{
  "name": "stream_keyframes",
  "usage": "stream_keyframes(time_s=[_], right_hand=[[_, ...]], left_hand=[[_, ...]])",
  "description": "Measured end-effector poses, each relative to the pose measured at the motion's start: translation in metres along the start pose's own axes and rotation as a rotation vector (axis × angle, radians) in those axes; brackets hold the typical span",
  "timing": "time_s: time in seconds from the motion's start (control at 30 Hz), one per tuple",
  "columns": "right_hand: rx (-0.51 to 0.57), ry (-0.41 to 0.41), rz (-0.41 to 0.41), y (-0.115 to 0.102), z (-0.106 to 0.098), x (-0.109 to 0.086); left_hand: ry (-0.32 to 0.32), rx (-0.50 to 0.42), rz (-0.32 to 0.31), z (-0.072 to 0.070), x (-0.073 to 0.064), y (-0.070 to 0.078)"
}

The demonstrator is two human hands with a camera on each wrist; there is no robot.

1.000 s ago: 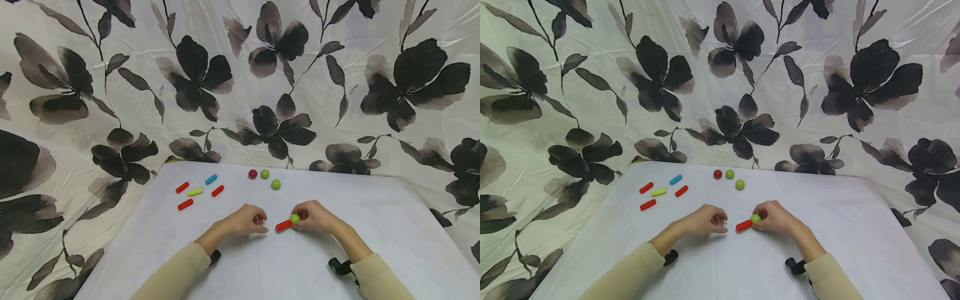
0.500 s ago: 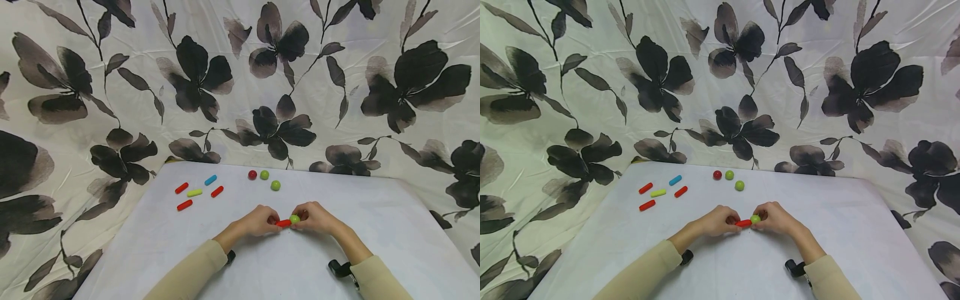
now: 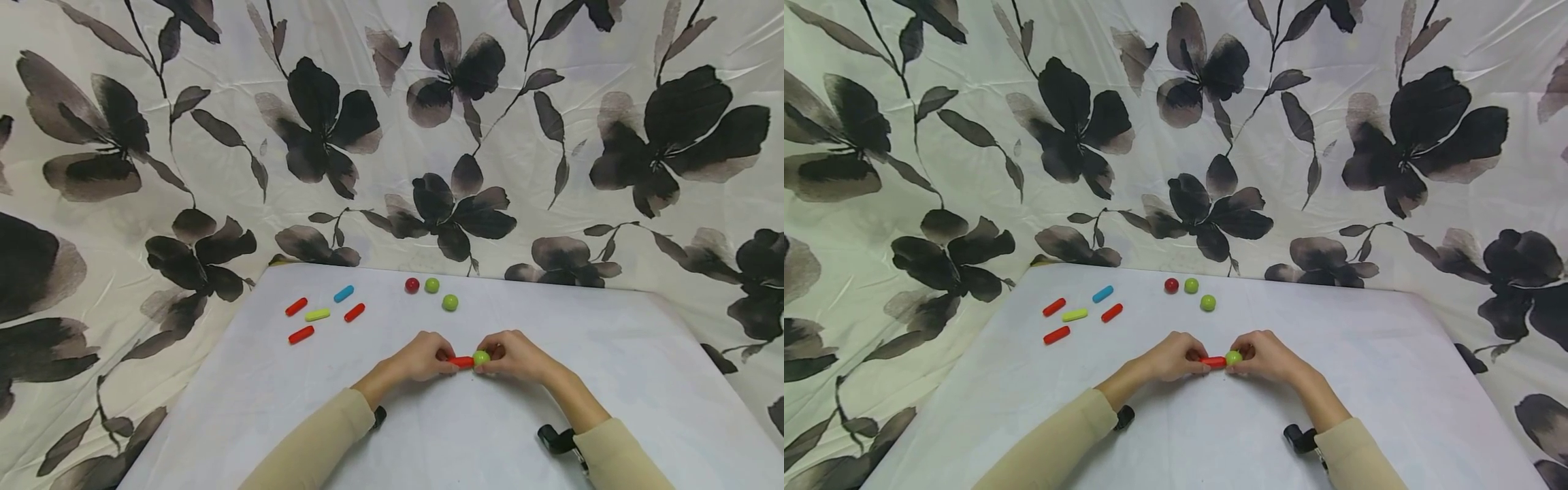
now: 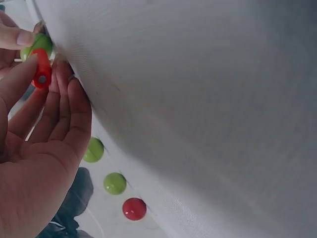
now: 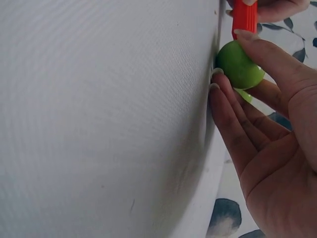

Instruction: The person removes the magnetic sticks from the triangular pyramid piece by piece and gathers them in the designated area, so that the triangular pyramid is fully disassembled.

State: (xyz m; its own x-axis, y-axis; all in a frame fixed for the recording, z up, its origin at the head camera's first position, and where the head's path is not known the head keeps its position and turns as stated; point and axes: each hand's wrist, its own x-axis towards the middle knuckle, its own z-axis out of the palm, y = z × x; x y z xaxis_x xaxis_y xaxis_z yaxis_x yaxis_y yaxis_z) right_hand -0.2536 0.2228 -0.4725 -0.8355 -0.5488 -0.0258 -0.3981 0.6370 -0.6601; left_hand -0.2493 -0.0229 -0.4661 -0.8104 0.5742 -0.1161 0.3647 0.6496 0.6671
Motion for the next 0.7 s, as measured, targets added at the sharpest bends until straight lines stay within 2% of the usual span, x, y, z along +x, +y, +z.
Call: stream_keyframes(time_s=[0.3, 0.43, 0.57, 0.7], right_hand=[[0.018, -0.011, 0.004, -0.001, 0.001, 0.000], [0.007, -0.008, 0.009, 0.000, 0.001, 0.001], [0.003, -0.005, 0.020, 0.001, 0.001, 0.000], [0.009, -0.002, 0.025, 0.001, 0.001, 0.000]], left_hand=[[0.008, 0.023, -0.012, -0.002, -0.002, 0.001], [0.053, 0.044, -0.069, -0.005, -0.005, -0.002], [0.085, 0.014, -0.125, -0.014, -0.013, -0.011], [0.116, -0.027, -0.132, -0.028, -0.029, -0.029]])
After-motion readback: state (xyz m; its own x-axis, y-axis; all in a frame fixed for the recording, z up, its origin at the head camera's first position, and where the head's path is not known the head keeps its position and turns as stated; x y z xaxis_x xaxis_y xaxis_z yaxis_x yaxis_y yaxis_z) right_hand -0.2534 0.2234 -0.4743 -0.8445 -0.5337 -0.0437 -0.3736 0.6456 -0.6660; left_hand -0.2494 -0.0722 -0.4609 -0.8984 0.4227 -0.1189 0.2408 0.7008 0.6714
